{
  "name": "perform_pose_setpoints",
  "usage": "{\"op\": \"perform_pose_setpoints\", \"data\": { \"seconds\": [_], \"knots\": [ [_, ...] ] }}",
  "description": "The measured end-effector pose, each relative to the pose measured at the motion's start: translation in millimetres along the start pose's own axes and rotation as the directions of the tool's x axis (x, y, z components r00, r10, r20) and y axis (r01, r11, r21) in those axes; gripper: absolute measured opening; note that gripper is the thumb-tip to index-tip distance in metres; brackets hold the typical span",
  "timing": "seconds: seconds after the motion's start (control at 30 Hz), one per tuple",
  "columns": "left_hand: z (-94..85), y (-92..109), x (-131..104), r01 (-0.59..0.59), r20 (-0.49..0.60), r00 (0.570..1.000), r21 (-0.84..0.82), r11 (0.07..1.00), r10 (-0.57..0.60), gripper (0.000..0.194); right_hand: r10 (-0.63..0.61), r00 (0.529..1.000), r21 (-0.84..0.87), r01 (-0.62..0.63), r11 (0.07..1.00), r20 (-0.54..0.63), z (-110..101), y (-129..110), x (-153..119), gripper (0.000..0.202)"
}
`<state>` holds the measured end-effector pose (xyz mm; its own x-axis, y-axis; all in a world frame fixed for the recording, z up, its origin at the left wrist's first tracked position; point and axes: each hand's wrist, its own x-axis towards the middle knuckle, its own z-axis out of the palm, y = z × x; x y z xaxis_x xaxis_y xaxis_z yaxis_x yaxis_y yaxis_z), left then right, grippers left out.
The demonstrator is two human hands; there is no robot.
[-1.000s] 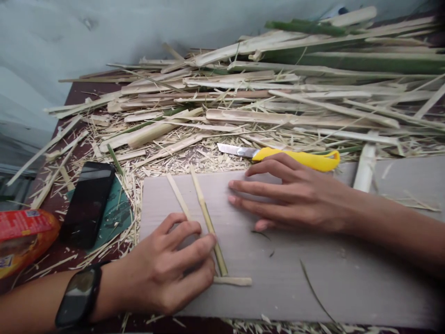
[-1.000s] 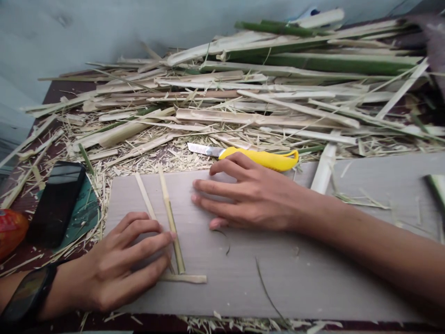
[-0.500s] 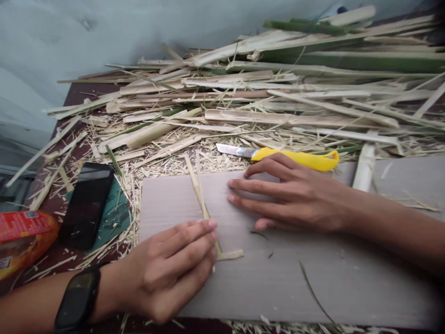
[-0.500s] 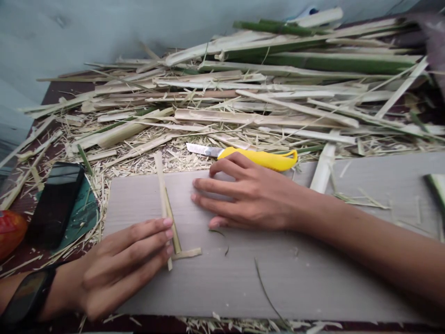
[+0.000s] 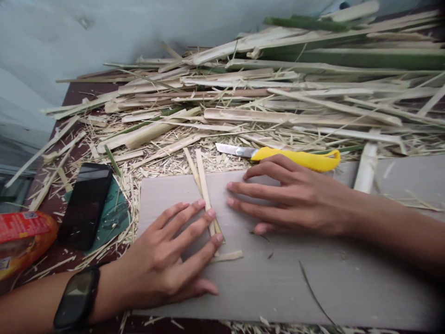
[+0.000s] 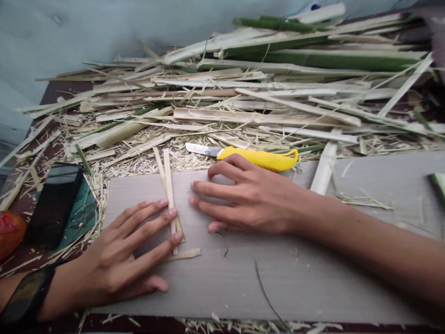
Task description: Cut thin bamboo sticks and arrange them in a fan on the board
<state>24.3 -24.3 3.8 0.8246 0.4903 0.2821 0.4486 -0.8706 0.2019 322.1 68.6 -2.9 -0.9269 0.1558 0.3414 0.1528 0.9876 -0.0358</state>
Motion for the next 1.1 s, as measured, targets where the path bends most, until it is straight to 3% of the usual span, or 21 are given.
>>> {"op": "perform_pose_setpoints", "data": {
  "seconds": [0.2, 0.5, 0.93, 1.1],
  "knots": [
    [-2.7, -1, 3, -0.105, 0.001, 0.994, -0.024, 0.994, 0.105, 0.058, -0.029, 0.999, 0.047, 0.03, 0.998, -0.019, 0, -7, 2, 0.042],
    [-1.5, 1, 0, -0.051, -0.008, 0.999, 0.019, 0.999, 0.051, 0.056, -0.04, 0.996, 0.073, 0.034, 0.997, 0.076, 1, -28, 9, 0.051],
    [0.5, 0, 1, -0.049, 0.037, 0.998, 0.045, 0.998, 0.047, 0.075, -0.038, 0.998, 0.166, 0.03, 0.986, 0.048, 4, -34, 10, 0.062],
    [-1.3, -2, -1, -0.052, 0.05, 0.997, -0.012, 0.999, 0.053, 0.069, -0.042, 0.999, 0.184, 0.035, 0.982, 0.034, 6, -32, 9, 0.064]
  ]
}}
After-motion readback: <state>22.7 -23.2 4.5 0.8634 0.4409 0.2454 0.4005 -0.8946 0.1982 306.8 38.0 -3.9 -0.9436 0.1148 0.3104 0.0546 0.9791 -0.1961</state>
